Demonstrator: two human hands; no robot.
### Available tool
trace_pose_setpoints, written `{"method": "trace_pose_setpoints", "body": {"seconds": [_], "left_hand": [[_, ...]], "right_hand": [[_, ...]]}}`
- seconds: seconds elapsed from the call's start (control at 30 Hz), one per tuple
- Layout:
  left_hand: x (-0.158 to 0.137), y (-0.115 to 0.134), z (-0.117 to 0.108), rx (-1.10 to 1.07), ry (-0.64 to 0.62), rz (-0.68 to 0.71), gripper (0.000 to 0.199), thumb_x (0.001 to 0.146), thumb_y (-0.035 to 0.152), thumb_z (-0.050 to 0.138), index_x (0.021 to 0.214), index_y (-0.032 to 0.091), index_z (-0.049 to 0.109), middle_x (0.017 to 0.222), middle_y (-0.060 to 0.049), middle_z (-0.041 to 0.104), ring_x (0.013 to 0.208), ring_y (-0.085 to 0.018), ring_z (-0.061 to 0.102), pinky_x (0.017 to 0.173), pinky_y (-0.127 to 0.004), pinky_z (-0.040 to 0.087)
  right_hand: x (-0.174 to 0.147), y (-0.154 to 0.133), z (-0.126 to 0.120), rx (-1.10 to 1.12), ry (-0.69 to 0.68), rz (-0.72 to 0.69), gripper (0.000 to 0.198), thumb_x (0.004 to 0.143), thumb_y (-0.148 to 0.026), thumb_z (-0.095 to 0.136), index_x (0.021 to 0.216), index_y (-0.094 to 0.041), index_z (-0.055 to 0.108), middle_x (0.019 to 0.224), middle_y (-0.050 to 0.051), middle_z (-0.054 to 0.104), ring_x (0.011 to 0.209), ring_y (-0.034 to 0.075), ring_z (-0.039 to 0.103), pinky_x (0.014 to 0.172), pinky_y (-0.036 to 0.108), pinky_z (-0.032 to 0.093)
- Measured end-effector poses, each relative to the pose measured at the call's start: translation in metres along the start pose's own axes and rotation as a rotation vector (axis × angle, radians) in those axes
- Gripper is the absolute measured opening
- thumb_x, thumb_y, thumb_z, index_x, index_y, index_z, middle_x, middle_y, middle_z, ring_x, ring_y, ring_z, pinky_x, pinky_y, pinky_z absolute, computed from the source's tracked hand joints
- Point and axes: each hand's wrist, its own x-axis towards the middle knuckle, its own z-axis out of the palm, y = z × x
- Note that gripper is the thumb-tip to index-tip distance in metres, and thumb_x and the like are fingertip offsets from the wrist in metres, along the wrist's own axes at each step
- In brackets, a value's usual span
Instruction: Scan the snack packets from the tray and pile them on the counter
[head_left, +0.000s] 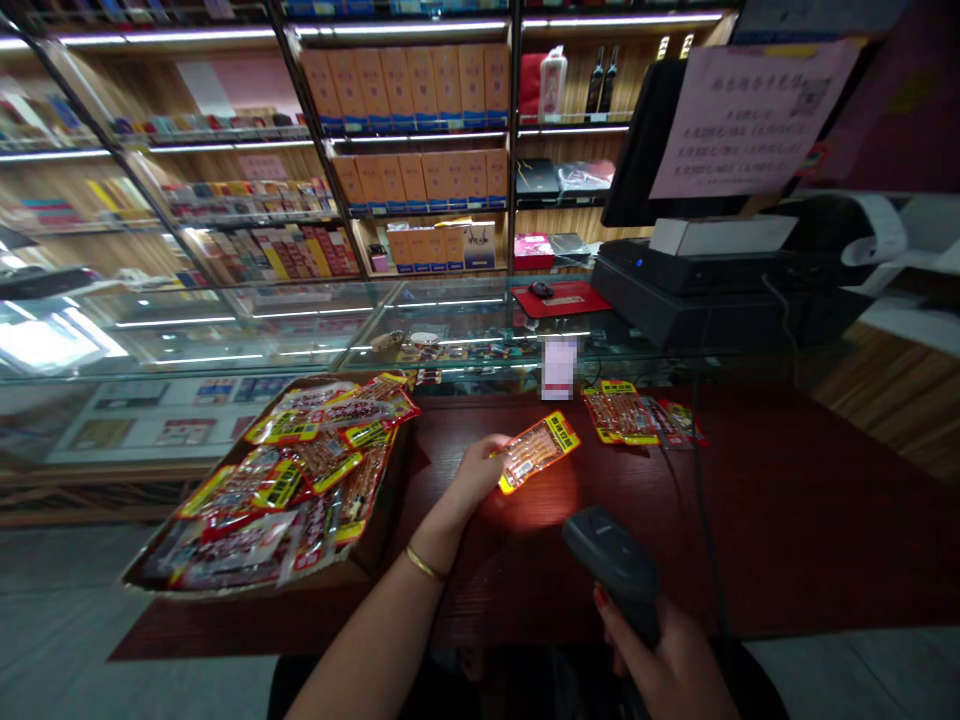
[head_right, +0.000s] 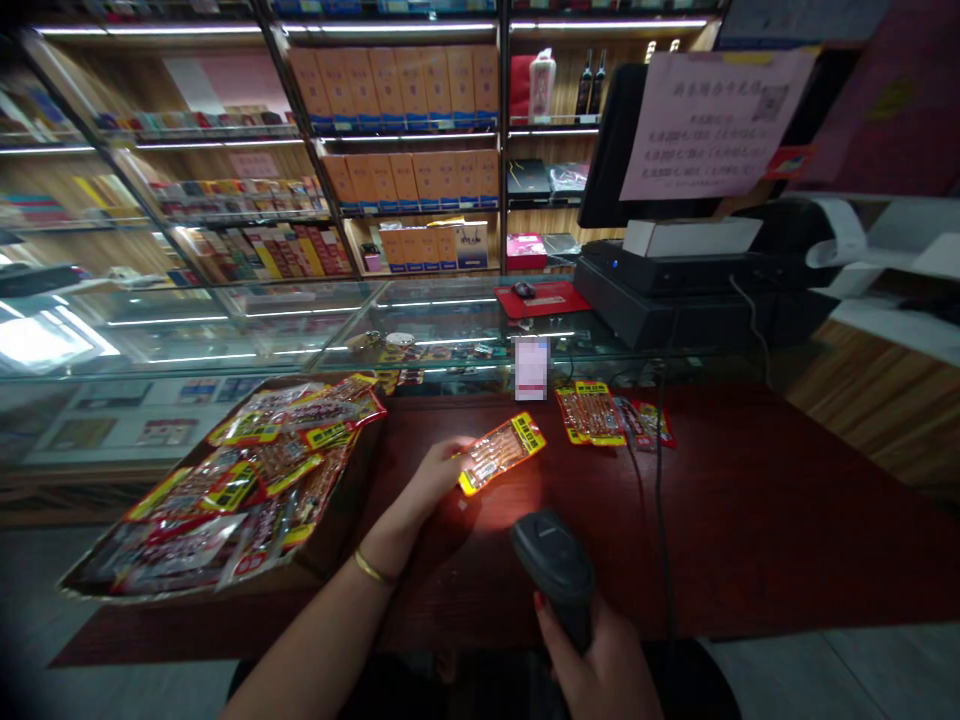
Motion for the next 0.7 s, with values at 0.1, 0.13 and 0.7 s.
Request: {"method": "trace_pose_setpoints", "body": {"seconds": [0.1,0.13,0.7], "left_hand": [[0.0,0.0,0.0,-0.038,0.016,-0.01,0.024,0.063,0.009,0.067,0.085,0.012,0.077,0.074,-0.003,0.074,0.067,-0.014,0.065,0.063,-0.02,0.048],[0.001,0.0,0.001,-0.052,0.021,-0.02,0.024,0.064,0.01,0.067,0.087,0.012,0.077,0.074,-0.002,0.074,0.066,-0.014,0.065,0.063,-0.021,0.048],[0.03,-0.002,0.082,-0.277,-0.168,-0.179,0.034,0.079,0.023,0.081,0.109,0.013,0.069,0.094,-0.01,0.078,0.07,-0.015,0.073,0.058,-0.019,0.057]], "right_hand": [[-0.002,-0.001,-0.002,0.011,-0.01,0.009,0.051,0.08,-0.076,0.06,0.078,-0.025,0.07,0.057,0.005,0.067,0.055,0.024,0.066,0.059,0.031,0.052],[-0.002,-0.001,-0.003,0.01,-0.004,0.0,0.051,0.08,-0.075,0.06,0.076,-0.026,0.069,0.057,0.005,0.067,0.055,0.024,0.065,0.059,0.032,0.052],[0.042,0.021,-0.005,0.852,-0.013,0.004,0.062,0.066,-0.072,0.081,0.092,-0.016,0.071,0.057,-0.003,0.064,0.044,0.011,0.056,0.047,0.024,0.043]]}}
